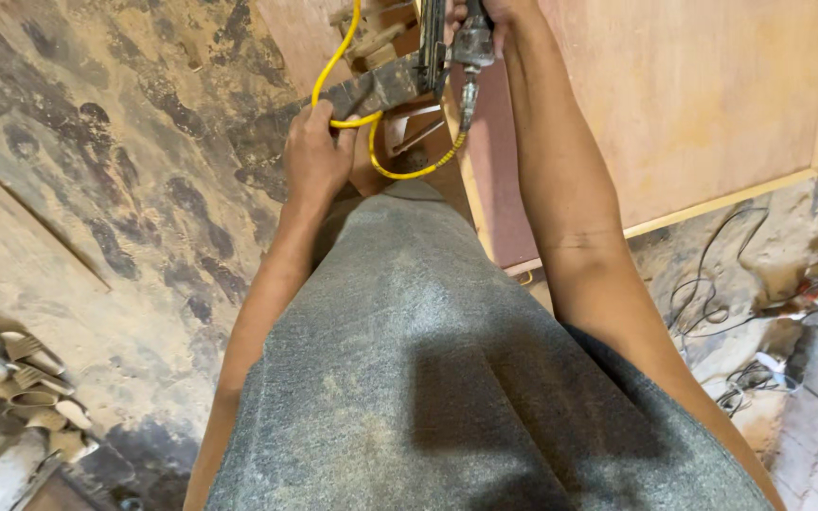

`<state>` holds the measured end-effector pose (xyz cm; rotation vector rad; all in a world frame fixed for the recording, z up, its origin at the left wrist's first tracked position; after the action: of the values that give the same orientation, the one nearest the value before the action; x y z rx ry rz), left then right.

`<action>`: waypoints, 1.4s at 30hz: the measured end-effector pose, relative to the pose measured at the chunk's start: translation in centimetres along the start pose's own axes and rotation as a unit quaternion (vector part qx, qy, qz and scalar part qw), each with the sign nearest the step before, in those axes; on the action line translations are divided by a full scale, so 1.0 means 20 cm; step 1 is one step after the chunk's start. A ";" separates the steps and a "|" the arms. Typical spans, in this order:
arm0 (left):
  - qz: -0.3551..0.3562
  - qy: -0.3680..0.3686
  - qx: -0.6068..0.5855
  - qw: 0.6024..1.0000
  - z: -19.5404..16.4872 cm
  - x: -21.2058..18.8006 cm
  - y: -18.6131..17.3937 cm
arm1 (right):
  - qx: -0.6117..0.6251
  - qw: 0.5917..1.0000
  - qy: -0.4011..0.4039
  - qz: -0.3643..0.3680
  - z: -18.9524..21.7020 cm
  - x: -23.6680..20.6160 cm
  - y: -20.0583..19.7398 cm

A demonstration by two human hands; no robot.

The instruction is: The person uses a pneumatic nail gun to fasten a plywood panel to a wooden frame, holding the panel steady with the other hand. They then hammer nails along the panel edge, use a chisel on the wood, and continue nailing the panel at different positions.

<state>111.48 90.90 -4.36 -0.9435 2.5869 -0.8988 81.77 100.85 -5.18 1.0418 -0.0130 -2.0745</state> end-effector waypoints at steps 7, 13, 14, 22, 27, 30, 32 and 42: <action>0.001 -0.016 -0.019 1.000 0.00 -0.01 0.00 | 0.003 1.000 -0.008 0.011 -0.05 -0.08 0.01; 0.030 -0.002 -0.006 1.000 0.02 -0.01 0.04 | 0.007 0.998 -0.056 -0.035 -0.19 -0.23 -0.05; 0.033 0.001 0.000 0.999 0.02 -0.02 0.05 | -0.004 0.998 -0.034 -0.059 -0.21 -0.26 -0.06; 0.073 -0.014 -0.015 0.997 0.04 -0.09 0.09 | -0.014 0.994 -0.017 -0.110 -0.42 -0.43 -0.12; 0.080 0.017 -0.018 0.996 0.06 -0.14 0.13 | -0.027 0.991 0.006 -0.131 -0.56 -0.50 -0.18; 0.093 0.002 -0.017 0.996 0.08 -0.17 0.16 | -0.002 0.992 0.008 -0.123 -0.63 -0.54 -0.21; 0.098 0.000 -0.020 0.995 0.09 -0.19 0.17 | -0.014 0.991 0.012 -0.132 -0.67 -0.56 -0.22; 0.106 0.006 -0.019 0.994 0.11 -0.20 0.22 | -0.011 0.991 0.002 -0.131 -0.78 -0.62 -0.27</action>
<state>113.28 95.21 -8.70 -0.6568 2.6602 -0.8013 93.10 117.68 -8.95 1.0820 0.1570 -2.3013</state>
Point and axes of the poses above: each hand's wrist, its own x-axis towards the middle knuckle, its own y-axis out of the palm, z = x × y, the point moved 1 cm from there along x, towards the middle knuckle, and after that the axes turned 10 degrees about -x, right-handed, at the moved point
